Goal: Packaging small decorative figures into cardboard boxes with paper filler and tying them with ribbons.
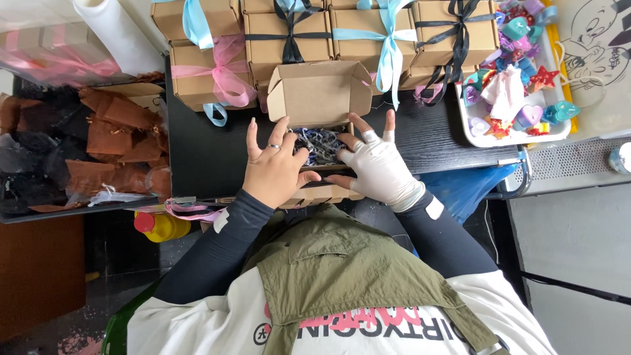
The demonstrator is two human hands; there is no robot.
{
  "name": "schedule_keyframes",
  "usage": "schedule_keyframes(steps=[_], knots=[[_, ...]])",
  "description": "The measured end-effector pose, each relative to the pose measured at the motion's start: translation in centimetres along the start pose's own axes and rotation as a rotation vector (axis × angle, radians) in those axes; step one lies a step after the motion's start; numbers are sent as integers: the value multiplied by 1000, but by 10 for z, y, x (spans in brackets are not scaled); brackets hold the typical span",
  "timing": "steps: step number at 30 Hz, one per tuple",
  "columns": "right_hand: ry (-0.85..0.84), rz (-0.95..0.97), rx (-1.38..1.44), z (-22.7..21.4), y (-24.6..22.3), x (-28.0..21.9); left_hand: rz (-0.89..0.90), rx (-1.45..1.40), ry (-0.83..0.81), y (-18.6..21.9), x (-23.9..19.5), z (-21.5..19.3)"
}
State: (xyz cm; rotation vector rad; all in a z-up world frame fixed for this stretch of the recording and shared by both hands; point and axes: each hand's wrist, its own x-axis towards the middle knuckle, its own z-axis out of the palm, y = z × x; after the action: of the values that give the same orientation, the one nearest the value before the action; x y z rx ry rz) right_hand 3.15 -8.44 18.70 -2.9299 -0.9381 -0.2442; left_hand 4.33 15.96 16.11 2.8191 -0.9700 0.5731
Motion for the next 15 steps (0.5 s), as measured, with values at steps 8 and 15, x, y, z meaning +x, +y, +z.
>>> schedule_keyframes(steps=[8,15], knots=[[138,7,151,-5,4,-10,-11,-64,74,4,-5,-4],[176,1,140,-7,7,-27,-138,-217,215,7,-22,12]])
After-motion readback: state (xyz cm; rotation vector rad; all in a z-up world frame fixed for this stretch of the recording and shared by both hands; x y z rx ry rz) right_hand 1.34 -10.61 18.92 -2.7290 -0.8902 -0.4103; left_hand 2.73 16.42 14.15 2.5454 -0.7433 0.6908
